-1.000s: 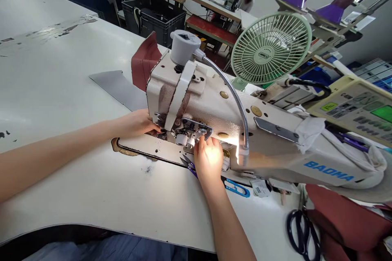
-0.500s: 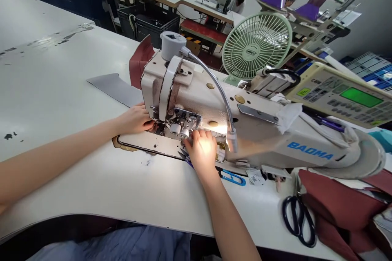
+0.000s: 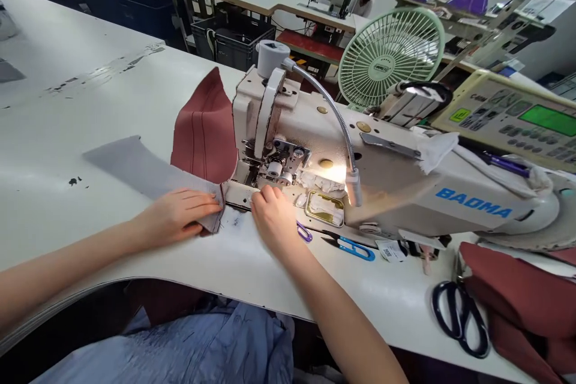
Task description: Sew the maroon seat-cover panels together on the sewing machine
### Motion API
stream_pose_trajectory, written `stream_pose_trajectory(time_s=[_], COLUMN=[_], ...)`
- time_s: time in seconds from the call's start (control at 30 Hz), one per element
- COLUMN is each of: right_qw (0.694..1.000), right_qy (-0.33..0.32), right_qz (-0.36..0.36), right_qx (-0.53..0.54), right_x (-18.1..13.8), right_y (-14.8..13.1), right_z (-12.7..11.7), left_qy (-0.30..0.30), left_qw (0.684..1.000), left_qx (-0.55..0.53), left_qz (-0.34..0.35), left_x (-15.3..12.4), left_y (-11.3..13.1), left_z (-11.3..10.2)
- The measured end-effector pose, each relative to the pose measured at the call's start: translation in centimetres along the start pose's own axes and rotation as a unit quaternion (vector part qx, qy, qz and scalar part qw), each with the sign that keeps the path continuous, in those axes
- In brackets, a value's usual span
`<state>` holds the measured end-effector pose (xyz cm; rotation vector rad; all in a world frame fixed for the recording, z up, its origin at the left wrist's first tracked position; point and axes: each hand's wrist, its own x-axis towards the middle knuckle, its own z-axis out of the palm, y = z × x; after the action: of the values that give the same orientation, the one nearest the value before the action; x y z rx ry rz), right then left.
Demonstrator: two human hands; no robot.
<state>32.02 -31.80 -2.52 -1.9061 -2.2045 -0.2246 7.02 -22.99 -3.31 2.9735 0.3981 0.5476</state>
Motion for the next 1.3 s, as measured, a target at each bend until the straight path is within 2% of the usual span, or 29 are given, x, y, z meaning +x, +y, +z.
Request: stream_pose_trajectory(time_s=[0.1, 0.27, 0.37, 0.43, 0.5, 0.63, 0.83, 0.9, 1.1, 1.3], right_qw=[0.999, 0.989, 0.991, 0.993, 0.994, 0.989, 0.985, 0.983, 0.987, 0.99], right_qy=[-0.03, -0.053, -0.076, -0.064, -0.032, 0.014, 0.012, 0.009, 0.0, 0.01], right_qz=[-0.038, -0.088, -0.059, -0.02, 0.0, -0.013, -0.037, -0.034, 0.006, 0.001], right_qx=[0.019, 0.102, 0.095, 0.097, 0.107, 0.147, 0.167, 0.182, 0.158, 0.139], right_x=[0.3, 0.2, 0.6, 0.9, 1.0, 0.8, 0.5, 0.6, 0.6, 0.3], right_y=[-2.2, -2.7, -2.2, -2.0, -1.9, -1.6, -1.3, -1.5, -2.0, -2.0], right_z=[0.3, -0.3, -0.1, 0.2, 0.6, 0.8, 0.4, 0.4, 0.6, 0.9], left_qy=[-0.015, -0.036, -0.04, -0.041, -0.027, 0.006, 0.076, 0.081, 0.059, 0.061], left_qw=[1.0, 0.999, 0.996, 0.995, 0.994, 0.984, 0.95, 0.949, 0.974, 0.979], left_qx=[0.022, -0.023, -0.051, -0.067, -0.094, -0.178, -0.299, -0.3, -0.22, -0.197], left_qz=[-0.015, 0.029, 0.062, 0.066, 0.055, 0.017, -0.055, -0.059, -0.008, -0.002], left_x=[-0.3, 2.1, 3.6, 4.2, 4.4, 4.1, 4.0, 4.0, 3.9, 3.9], left_y=[1.3, -0.1, -0.9, -1.4, -1.9, -2.9, -3.3, -3.2, -2.9, -2.7], left_z=[-0.1, 0.4, 0.6, 0.8, 1.2, 2.0, 1.8, 1.7, 1.9, 2.1])
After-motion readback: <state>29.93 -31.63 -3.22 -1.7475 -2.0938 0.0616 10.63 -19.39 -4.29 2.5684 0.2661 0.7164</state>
